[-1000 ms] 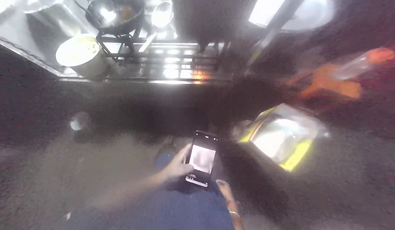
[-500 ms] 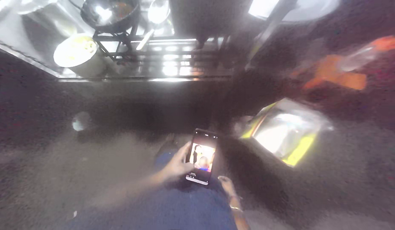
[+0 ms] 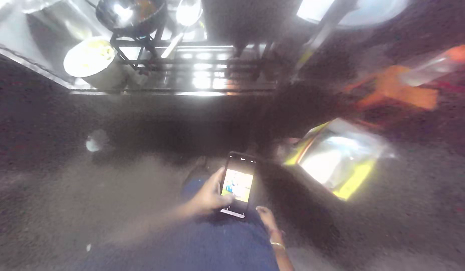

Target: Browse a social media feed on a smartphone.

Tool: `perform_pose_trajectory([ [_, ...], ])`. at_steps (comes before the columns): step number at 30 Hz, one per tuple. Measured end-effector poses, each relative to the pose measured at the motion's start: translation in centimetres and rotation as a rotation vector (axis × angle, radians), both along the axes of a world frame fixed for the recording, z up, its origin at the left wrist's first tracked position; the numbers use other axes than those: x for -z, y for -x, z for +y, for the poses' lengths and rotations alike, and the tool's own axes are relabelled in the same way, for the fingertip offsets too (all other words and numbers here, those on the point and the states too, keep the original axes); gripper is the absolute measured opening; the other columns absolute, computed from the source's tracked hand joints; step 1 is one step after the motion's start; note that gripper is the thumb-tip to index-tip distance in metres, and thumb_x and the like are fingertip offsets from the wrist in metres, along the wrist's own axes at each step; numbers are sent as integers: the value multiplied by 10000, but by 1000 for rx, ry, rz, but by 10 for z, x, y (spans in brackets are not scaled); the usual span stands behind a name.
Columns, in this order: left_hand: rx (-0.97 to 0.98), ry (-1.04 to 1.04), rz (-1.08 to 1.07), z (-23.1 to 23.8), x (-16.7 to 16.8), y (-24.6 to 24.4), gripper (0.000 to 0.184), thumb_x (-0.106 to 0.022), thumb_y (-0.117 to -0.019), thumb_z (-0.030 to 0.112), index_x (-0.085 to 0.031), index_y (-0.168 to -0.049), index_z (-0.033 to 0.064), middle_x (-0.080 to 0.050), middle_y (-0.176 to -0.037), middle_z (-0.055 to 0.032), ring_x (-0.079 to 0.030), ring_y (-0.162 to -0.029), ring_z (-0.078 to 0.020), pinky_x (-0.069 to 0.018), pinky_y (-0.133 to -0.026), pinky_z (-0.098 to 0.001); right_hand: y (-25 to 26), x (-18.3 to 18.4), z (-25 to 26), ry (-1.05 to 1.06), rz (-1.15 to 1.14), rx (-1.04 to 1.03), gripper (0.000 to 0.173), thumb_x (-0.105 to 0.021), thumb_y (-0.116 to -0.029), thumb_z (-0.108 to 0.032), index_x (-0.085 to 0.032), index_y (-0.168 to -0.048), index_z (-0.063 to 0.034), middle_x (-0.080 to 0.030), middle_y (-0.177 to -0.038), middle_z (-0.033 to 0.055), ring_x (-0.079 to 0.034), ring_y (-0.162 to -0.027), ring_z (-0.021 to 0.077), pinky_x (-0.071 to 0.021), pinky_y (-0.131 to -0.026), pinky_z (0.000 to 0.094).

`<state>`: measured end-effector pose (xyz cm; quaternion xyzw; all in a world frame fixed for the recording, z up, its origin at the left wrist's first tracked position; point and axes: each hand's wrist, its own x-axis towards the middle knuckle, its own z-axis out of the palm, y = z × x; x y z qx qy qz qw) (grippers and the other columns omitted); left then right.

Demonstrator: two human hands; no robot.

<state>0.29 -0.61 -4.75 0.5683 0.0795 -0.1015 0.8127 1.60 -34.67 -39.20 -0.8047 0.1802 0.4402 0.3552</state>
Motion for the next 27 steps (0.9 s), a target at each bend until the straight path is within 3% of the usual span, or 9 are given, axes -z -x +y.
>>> perform_pose_trajectory([
  [2,7,-40,-22,2,-3,4,807,-595,-750,-86,-225,-1462,-172,-571,-1313,-126,-602,-1140,-19,-502,-992,-216,-3,-6,2,-4,18,24,311,-597,-1034,-179,-653,-1260,26,-686,-1178,226,-676,-1064,312,-534,-952,489],
  [4,20,-34,-35,3,-7,5,845,-555,-743,-101,-162,-1486,-191,-503,-1405,-177,-552,-1212,-14,-456,-1038,-200,-6,-8,4,-8,29,44,307,-595,-1036,-169,-644,-1265,29,-683,-1172,223,-679,-1029,301,-547,-918,478],
  [8,34,1,4,1,-6,-2,776,-596,-769,-84,-249,-1463,-118,-604,-1265,-71,-634,-1099,-38,-537,-968,-243,-8,-9,5,-30,28,68,305,-584,-1036,-122,-623,-1283,51,-666,-1192,239,-667,-1023,305,-540,-904,467],
  [12,18,49,0,-3,-5,-9,694,-690,-757,-105,-375,-1372,-39,-665,-1136,-29,-679,-1007,-83,-580,-902,-285,-11,-15,6,-6,42,63,290,-574,-1045,-155,-642,-1262,25,-684,-1111,202,-667,-905,250,-551,-816,428],
  [15,36,-5,-58,-2,-1,-7,782,-656,-740,-54,-294,-1430,-118,-633,-1211,-58,-648,-1064,-37,-546,-944,-249,-11,-18,3,-2,50,66,289,-566,-1049,-161,-642,-1258,23,-686,-1100,192,-666,-887,235,-553,-805,414],
  [17,50,-37,-94,0,-2,-5,821,-603,-751,-79,-212,-1463,-198,-571,-1310,-131,-593,-1139,-16,-490,-1002,-217,-11,-18,2,1,51,96,287,-569,-1047,-146,-635,-1262,31,-684,-1107,195,-669,-885,236,-556,-797,409],
  [20,48,-43,-28,-5,-5,-11,757,-656,-767,-26,-307,-1432,-121,-625,-1213,-54,-639,-1058,-24,-542,-929,-229,-9,-15,-2,-9,59,125,318,-560,-1050,-133,-605,-1319,32,-678,-1158,209,-677,-928,256,-556,-829,419],
  [22,39,11,16,-6,-6,-14,778,-714,-762,-77,-320,-1433,-76,-652,-1214,-65,-673,-1064,-87,-574,-939,-284,-7,-6,-6,-12,53,112,308,-549,-1055,-142,-612,-1299,33,-677,-1138,208,-670,-909,251,-555,-814,418],
  [27,62,-87,-41,-1,-5,-8,863,-588,-737,-59,-190,-1493,-177,-534,-1374,-170,-575,-1187,-26,-476,-1018,-214,-8,-9,-5,8,62,76,299,-553,-1055,-145,-624,-1289,26,-678,-1143,210,-670,-923,254,-549,-832,424],
])
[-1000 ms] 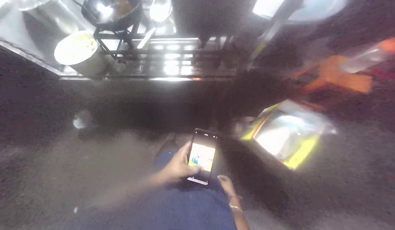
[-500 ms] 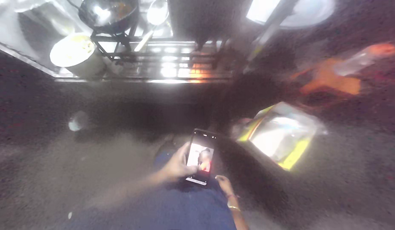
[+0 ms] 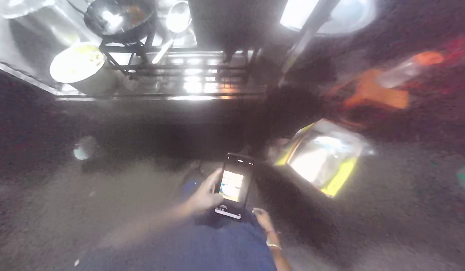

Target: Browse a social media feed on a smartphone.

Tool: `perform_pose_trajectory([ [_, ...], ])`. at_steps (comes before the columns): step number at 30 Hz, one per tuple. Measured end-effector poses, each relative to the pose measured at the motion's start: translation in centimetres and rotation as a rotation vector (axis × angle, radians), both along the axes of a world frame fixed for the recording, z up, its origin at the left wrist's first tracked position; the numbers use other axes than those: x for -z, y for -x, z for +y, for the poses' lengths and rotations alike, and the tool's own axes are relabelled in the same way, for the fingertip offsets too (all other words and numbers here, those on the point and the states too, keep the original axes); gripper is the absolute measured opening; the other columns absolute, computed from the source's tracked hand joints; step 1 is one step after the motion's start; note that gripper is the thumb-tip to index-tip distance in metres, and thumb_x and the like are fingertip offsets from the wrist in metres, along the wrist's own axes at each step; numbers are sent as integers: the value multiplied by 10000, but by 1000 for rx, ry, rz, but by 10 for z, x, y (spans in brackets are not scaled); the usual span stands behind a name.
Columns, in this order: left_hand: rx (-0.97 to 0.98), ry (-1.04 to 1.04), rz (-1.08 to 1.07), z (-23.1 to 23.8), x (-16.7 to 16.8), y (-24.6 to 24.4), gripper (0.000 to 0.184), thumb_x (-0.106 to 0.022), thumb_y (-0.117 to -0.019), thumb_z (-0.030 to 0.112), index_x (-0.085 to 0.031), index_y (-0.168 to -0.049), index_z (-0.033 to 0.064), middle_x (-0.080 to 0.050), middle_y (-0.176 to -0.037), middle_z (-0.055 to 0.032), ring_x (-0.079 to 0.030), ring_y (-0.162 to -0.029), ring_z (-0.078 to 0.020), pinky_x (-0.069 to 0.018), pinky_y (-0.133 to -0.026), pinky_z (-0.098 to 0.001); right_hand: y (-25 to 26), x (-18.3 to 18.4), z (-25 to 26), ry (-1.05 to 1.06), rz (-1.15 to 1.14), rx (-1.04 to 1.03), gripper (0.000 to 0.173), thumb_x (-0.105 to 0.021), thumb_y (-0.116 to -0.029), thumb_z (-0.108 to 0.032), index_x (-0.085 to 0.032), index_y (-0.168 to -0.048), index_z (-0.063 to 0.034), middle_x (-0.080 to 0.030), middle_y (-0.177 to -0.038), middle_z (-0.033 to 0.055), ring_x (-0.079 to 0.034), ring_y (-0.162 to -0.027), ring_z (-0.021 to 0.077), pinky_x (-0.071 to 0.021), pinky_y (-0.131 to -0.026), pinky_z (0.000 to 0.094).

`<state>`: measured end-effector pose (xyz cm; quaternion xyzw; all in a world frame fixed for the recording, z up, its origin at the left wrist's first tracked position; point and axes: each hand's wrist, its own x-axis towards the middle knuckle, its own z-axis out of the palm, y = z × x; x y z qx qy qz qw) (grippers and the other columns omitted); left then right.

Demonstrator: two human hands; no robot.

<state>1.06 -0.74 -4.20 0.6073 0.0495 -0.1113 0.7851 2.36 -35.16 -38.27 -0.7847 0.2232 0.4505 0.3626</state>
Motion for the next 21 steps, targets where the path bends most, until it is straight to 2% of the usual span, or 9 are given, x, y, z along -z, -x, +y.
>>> perform_pose_trajectory([
  [2,-4,3,6,-2,0,-2,803,-629,-759,-20,-268,-1468,-130,-579,-1312,-102,-605,-1138,-28,-514,-976,-228,1,1,0,-9,-12,-1,301,-561,-1049,-136,-621,-1292,29,-675,-1156,217,-676,-931,264,-555,-836,432],
  [5,-21,43,26,-5,0,-7,773,-729,-771,-89,-349,-1443,-78,-621,-1308,-85,-636,-1168,-97,-543,-1013,-290,1,2,1,-19,-28,2,306,-562,-1049,-143,-621,-1293,31,-675,-1176,222,-679,-979,288,-555,-870,453],
  [7,-29,53,7,-5,3,-4,784,-683,-744,-98,-328,-1443,-101,-608,-1326,-104,-624,-1183,-87,-531,-1021,-280,1,2,2,-21,-34,0,316,-569,-1048,-156,-623,-1297,29,-679,-1178,220,-678,-1005,291,-550,-890,457],
  [9,-7,7,-22,-1,3,1,846,-602,-732,-57,-233,-1484,-171,-513,-1423,-178,-541,-1254,-50,-444,-1066,-231,1,1,3,-14,-35,-9,317,-575,-1046,-165,-628,-1294,26,-683,-1178,215,-679,-1017,288,-547,-899,455],
  [10,-2,1,-35,0,3,3,847,-584,-735,-45,-216,-1484,-186,-501,-1431,-189,-528,-1258,-37,-430,-1069,-221,1,1,4,-12,-34,-15,319,-580,-1044,-168,-629,-1293,25,-682,-1178,216,-678,-1024,290,-545,-905,458],
  [13,-7,61,-46,0,5,2,726,-584,-799,-16,-271,-1440,-151,-586,-1289,-77,-601,-1130,-9,-504,-996,-227,3,-1,4,-14,-35,-27,314,-583,-1042,-162,-634,-1283,33,-681,-1183,223,-678,-1035,302,-544,-917,471],
  [15,-10,97,-14,-2,7,0,676,-588,-793,-41,-322,-1412,-97,-623,-1202,-39,-641,-1051,-32,-544,-936,-245,4,-3,6,-5,-36,-30,305,-578,-1042,-154,-635,-1276,34,-675,-1171,228,-670,-1005,299,-541,-888,467],
  [18,-22,173,10,-4,8,-1,668,-647,-785,-110,-367,-1387,-43,-656,-1174,-43,-672,-1040,-90,-573,-922,-292,7,3,3,-17,-45,-33,295,-583,-1037,-137,-643,-1266,39,-670,-1194,243,-670,-1040,327,-544,-910,493],
  [21,-36,191,-4,-6,9,-2,728,-700,-746,-138,-374,-1389,-39,-665,-1179,-54,-679,-1048,-115,-578,-928,-306,8,8,1,-22,-38,-29,303,-577,-1041,-147,-636,-1277,33,-663,-1221,242,-668,-1073,340,-543,-924,510],
])
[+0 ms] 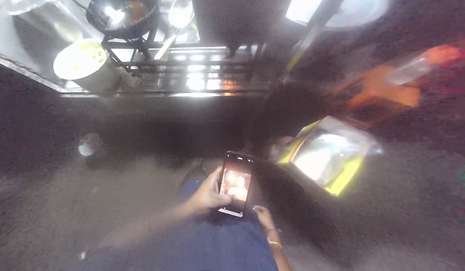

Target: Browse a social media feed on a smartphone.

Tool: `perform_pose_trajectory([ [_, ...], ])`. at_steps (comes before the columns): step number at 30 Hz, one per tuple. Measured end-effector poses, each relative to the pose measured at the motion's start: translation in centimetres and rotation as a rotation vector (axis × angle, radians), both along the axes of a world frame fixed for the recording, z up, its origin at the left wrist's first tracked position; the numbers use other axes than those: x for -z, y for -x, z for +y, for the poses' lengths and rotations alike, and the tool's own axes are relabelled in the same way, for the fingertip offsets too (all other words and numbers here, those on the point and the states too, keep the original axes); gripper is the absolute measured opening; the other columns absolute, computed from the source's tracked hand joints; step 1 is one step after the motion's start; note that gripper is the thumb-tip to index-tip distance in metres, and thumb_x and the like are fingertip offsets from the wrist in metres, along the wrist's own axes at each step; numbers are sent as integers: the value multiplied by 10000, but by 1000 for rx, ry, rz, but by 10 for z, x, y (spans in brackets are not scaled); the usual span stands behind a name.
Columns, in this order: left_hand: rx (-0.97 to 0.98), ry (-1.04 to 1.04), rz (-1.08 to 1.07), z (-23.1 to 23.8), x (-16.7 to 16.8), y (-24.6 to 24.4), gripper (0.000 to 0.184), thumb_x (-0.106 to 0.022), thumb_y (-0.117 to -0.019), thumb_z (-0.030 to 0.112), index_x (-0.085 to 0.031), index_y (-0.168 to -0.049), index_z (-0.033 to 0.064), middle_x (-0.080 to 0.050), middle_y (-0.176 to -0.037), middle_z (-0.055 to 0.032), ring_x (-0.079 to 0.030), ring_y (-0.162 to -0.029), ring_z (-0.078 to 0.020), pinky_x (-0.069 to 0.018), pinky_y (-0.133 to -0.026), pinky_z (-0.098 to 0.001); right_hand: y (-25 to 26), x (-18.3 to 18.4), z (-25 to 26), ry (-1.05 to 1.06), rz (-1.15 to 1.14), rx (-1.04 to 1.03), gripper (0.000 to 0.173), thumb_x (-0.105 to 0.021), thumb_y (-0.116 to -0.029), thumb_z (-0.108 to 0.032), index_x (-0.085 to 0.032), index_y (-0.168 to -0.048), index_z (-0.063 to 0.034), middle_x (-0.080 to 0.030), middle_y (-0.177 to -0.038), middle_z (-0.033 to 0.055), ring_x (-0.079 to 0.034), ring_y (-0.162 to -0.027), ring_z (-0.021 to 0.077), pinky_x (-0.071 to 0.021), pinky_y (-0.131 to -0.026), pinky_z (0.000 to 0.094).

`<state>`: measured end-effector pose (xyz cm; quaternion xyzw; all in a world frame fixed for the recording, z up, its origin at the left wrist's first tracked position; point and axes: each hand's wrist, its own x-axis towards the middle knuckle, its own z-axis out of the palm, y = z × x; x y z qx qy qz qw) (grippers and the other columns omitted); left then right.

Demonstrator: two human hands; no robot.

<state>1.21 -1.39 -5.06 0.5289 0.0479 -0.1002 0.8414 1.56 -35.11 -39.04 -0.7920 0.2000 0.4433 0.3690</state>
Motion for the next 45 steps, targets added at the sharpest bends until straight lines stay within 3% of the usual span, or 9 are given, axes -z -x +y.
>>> perform_pose_trajectory([
  [4,8,-69,32,0,-2,0,740,-682,-734,-112,-364,-1400,-58,-652,-1173,-44,-662,-1034,-62,-566,-910,-259,-3,-8,3,17,5,-4,298,-571,-1042,-138,-639,-1273,37,-665,-1218,244,-663,-1076,338,-531,-936,502],
  [7,37,-107,-26,3,-6,5,813,-577,-726,-77,-243,-1464,-148,-573,-1273,-52,-583,-1095,33,-491,-953,-178,-2,-9,3,21,-2,-9,295,-572,-1044,-144,-647,-1266,35,-671,-1209,237,-665,-1076,326,-526,-946,491],
  [12,43,-63,-82,3,2,3,675,-586,-822,62,-307,-1415,-102,-610,-1205,-4,-616,-1058,3,-525,-937,-226,1,-6,1,13,-13,-16,284,-562,-1047,-132,-649,-1247,49,-673,-1184,242,-665,-1044,318,-528,-926,478],
  [16,5,-42,16,-1,-2,-1,494,-606,-917,21,-399,-1362,-36,-651,-1114,-34,-662,-978,-69,-565,-883,-268,-1,-6,2,8,-12,-3,287,-565,-1045,-130,-643,-1254,51,-668,-1188,247,-663,-1046,323,-532,-918,483],
  [24,-1,-3,-65,2,5,1,575,-518,-840,1,-354,-1387,-57,-643,-1153,-3,-651,-1011,-36,-554,-899,-255,-7,-7,2,20,-13,-25,299,-584,-1039,-161,-655,-1254,34,-682,-1180,232,-668,-1067,324,-528,-945,491],
  [30,-35,-27,73,-1,-5,-2,617,-639,-828,-119,-375,-1382,-51,-663,-1156,-62,-682,-1013,-104,-580,-907,-294,-9,-3,2,22,1,-14,292,-572,-1046,-168,-659,-1251,21,-689,-1151,219,-676,-1004,302,-542,-893,477],
  [35,5,8,-52,2,5,1,622,-507,-839,-13,-301,-1422,-84,-642,-1173,-20,-662,-1013,-46,-563,-906,-263,-8,1,1,-11,21,33,294,-555,-1054,-144,-627,-1268,44,-663,-1173,230,-659,-988,292,-541,-874,464],
  [41,-5,38,23,-3,-2,-3,583,-633,-868,-108,-367,-1380,-31,-676,-1142,-55,-696,-995,-117,-588,-905,-315,-11,-9,4,12,31,32,302,-564,-1051,-154,-629,-1284,28,-673,-1178,215,-671,-978,276,-545,-870,448],
  [45,19,-2,-68,0,2,-2,577,-544,-842,-12,-348,-1382,-63,-655,-1119,6,-664,-979,-32,-563,-894,-256,-12,-8,2,13,26,36,294,-566,-1051,-157,-639,-1272,21,-686,-1133,200,-676,-934,253,-553,-842,426],
])
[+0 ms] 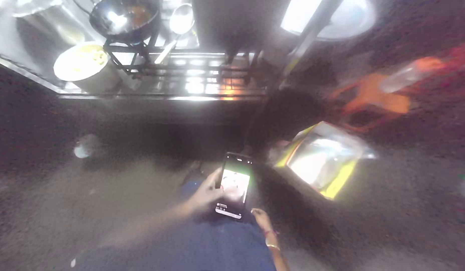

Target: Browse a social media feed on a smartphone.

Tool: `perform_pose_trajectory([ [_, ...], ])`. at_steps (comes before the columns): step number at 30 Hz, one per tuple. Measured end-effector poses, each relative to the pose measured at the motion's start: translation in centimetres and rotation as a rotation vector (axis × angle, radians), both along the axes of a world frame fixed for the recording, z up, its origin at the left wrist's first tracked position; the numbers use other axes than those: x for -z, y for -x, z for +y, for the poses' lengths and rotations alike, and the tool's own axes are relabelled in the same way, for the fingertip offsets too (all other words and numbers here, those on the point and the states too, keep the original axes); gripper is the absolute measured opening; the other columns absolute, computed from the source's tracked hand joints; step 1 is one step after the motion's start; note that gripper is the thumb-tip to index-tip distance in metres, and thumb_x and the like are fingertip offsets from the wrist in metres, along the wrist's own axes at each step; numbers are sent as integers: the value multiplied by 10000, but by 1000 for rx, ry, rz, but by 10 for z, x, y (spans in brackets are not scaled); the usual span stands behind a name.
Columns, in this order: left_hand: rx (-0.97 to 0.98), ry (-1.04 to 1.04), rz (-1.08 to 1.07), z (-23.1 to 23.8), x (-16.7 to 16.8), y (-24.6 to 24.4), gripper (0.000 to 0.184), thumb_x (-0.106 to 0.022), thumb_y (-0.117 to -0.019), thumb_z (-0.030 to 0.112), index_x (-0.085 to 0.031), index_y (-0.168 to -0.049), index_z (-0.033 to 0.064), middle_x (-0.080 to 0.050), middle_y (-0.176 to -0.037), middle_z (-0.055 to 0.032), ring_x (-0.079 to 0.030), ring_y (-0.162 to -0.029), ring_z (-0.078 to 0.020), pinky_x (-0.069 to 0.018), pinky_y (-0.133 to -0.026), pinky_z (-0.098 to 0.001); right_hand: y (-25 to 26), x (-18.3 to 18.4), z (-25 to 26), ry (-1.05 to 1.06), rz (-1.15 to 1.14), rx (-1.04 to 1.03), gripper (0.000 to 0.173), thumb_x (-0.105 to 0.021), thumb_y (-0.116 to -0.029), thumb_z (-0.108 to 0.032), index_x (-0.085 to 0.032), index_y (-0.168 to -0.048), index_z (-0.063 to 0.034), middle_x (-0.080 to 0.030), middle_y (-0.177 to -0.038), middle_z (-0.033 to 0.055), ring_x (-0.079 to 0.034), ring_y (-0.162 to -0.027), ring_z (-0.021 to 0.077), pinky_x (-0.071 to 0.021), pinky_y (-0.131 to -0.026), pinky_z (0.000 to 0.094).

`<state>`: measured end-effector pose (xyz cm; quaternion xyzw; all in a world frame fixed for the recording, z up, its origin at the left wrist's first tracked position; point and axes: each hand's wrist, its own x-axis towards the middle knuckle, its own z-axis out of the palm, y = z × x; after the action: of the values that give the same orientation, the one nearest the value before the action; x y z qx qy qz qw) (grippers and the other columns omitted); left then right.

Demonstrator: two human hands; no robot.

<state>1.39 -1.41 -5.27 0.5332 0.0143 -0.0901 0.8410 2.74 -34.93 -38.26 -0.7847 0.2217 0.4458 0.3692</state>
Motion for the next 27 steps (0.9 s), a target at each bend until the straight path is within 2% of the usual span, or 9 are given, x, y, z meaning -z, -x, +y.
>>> perform_pose_trajectory([
  [6,3,-21,30,0,0,0,569,-500,-856,-30,-339,-1401,-55,-651,-1122,-11,-665,-972,-45,-567,-876,-260,1,1,-1,-6,9,-22,310,-544,-1062,-164,-623,-1294,25,-675,-1177,210,-675,-984,277,-547,-871,447],
  [10,-1,-18,25,-3,0,-1,529,-507,-876,-41,-366,-1386,-39,-649,-1117,-26,-662,-980,-67,-564,-883,-279,7,16,-9,-42,-43,-12,293,-578,-1039,-141,-631,-1255,49,-683,-1135,217,-680,-967,276,-560,-874,448],
  [13,-12,-100,70,-5,-7,-1,578,-633,-855,-52,-387,-1378,-49,-659,-1090,-36,-671,-965,-73,-574,-876,-270,6,15,-8,-48,-50,-25,289,-572,-1042,-132,-631,-1252,57,-677,-1142,224,-675,-966,272,-553,-881,442],
  [15,-22,-136,76,-7,-10,-2,726,-771,-769,-59,-388,-1385,-62,-681,-1134,-53,-686,-1011,-86,-582,-912,-275,4,7,-5,-24,-36,-25,288,-569,-1044,-131,-633,-1259,50,-675,-1156,223,-675,-969,277,-553,-875,443],
  [17,-26,-135,60,-9,-10,-2,807,-832,-706,-49,-388,-1381,-60,-681,-1151,-50,-685,-1032,-89,-581,-925,-278,3,4,-3,-18,-28,-23,288,-564,-1048,-133,-630,-1265,45,-672,-1158,221,-672,-963,276,-554,-855,442],
  [19,-38,-154,40,-10,-9,-1,780,-835,-704,-37,-410,-1358,-67,-686,-1135,-49,-687,-1022,-85,-582,-919,-274,5,8,-4,-26,-27,-26,292,-561,-1050,-148,-633,-1266,34,-679,-1155,212,-676,-972,278,-558,-859,448],
  [22,-43,-215,67,-10,-10,-1,747,-809,-723,-6,-418,-1356,-72,-679,-1121,-54,-681,-1006,-71,-576,-912,-259,7,5,-3,-29,-23,-27,321,-561,-1052,-158,-617,-1302,36,-666,-1211,234,-670,-1045,317,-542,-918,480],
  [27,-33,-161,84,-8,-7,1,759,-806,-754,-26,-390,-1388,-68,-683,-1155,-78,-694,-1024,-119,-590,-923,-306,7,4,0,-12,-29,-55,318,-574,-1045,-152,-629,-1297,34,-665,-1233,237,-662,-1107,329,-526,-968,487],
])
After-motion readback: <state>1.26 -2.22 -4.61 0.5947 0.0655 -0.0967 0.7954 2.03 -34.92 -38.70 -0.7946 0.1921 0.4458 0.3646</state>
